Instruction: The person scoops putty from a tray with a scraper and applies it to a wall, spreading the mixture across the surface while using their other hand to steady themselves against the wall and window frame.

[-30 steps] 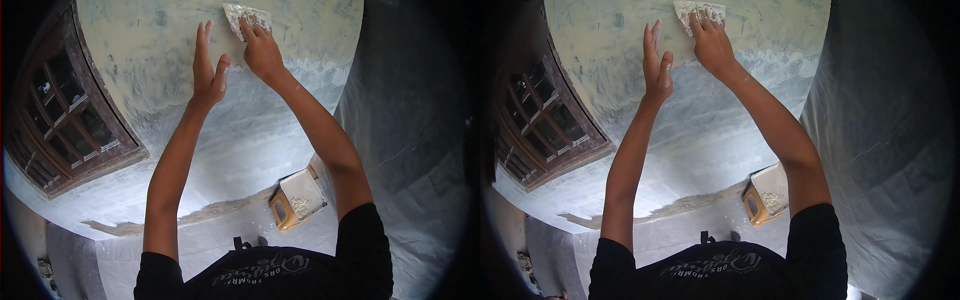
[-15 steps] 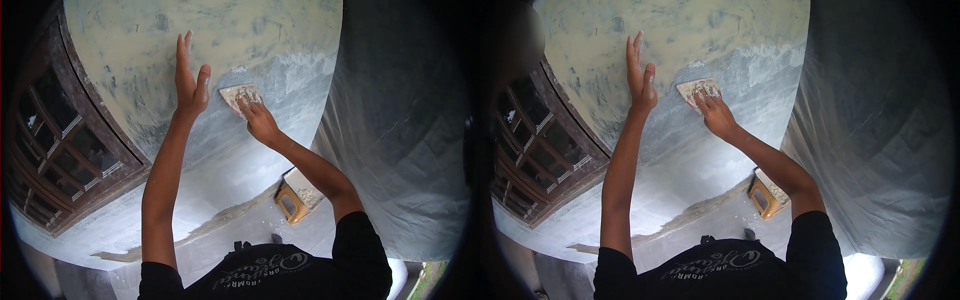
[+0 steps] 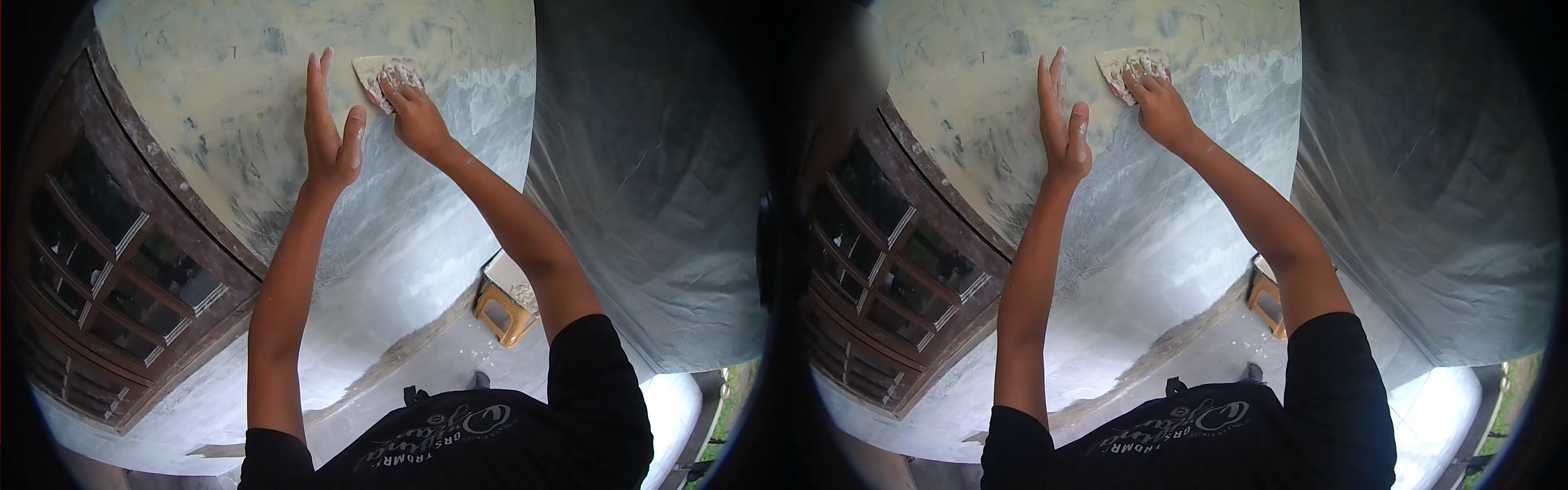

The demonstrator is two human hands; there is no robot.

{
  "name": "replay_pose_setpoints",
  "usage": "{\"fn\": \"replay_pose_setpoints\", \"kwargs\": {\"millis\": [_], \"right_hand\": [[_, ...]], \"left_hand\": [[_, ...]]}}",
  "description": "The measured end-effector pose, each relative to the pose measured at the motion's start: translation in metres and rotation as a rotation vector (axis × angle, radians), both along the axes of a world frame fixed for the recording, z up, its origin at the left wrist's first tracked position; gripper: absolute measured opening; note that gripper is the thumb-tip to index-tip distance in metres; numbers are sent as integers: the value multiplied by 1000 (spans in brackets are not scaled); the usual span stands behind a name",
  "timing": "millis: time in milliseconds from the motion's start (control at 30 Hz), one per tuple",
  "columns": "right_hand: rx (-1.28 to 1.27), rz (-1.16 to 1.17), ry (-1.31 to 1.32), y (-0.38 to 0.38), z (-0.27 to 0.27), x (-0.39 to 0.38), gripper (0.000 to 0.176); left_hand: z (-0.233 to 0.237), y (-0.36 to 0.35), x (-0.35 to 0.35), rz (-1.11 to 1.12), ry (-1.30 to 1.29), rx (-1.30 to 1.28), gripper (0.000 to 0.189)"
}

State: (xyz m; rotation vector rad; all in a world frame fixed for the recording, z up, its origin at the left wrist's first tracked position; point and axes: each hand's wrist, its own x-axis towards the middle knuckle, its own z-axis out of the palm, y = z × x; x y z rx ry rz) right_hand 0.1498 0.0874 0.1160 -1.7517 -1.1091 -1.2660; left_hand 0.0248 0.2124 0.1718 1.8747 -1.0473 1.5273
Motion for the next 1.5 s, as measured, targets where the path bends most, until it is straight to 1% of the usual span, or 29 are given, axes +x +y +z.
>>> {"fn": "replay_pose_setpoints", "kwargs": {"millis": [33,100,133,167,200,233,300,367,467,567,633,700,767,833,900,933,967,1000,1033,1100,1167,1233,1267,1300,1333,1367,1433,1467,1500], "right_hand": [[-6,2,-6,-2,-25,-4,69],[-147,-22,155,-14,-71,-18,70],[-144,-27,154,-21,-87,-19,70],[-195,-9,156,-28,-102,-19,71],[-247,9,160,-35,-105,-20,71],[-245,5,158,-42,-102,-15,71],[-148,-10,189,-54,-81,0,70],[-5,-78,125,-60,-37,12,66],[125,-68,-22,-63,27,43,60],[164,-64,-56,-60,67,68,63],[121,-72,-61,-55,66,81,63],[61,-31,-110,-48,37,87,66],[41,26,-133,-46,-7,89,70],[-45,79,-31,-57,-53,80,73],[-197,85,58,-76,-92,70,68],[-196,91,54,-87,-98,66,68],[-250,110,101,-97,-102,64,69],[-306,131,148,-103,-99,64,69],[-307,138,141,-107,-84,66,69],[-136,103,29,-110,-40,76,68],[-8,123,-73,-102,15,85,67],[44,70,-171,-86,58,96,66],[46,82,-176,-77,68,102,66],[43,58,-244,-68,75,105,64],[41,33,-309,-62,77,108,62],[45,43,-310,-58,71,106,62],[-41,74,-274,-52,40,101,57],[-67,51,-314,-53,20,98,53],[-105,61,-289,-56,-3,94,53]], "left_hand": [[-1,-1,1,-5,-2,1,77],[-3,-3,2,-23,32,0,78],[-3,-4,3,-29,30,3,78],[-3,-5,5,-26,24,8,78],[-4,-5,8,-24,19,13,78],[-5,-7,11,-28,17,14,78],[-6,-9,17,-29,30,12,78],[-8,-14,23,-34,46,3,78],[-11,-25,31,-25,63,1,75],[-13,-33,39,6,57,8,72],[-13,-35,46,30,47,4,72],[-14,-37,55,25,40,-28,72],[-14,-39,67,45,40,-45,72],[-16,-45,77,61,47,-59,72],[-18,-50,85,49,53,-73,71],[-19,-54,88,55,50,-72,71],[-20,-58,90,68,44,-66,71],[-21,-62,93,83,39,-62,71],[-21,-64,97,91,33,-62,71],[-22,-67,102,90,26,-78,72],[-22,-71,106,109,-3,-87,72],[-21,-74,107,131,-32,-94,72],[-20,-74,107,147,-53,-91,73],[-20,-73,107,162,-72,-86,73],[-20,-72,106,173,-74,-84,73],[-20,-71,105,180,-80,-89,74],[-20,-67,104,195,-91,-99,74],[-21,-65,103,209,-85,-99,75],[-24,-65,101,220,-71,-97,75]]}}
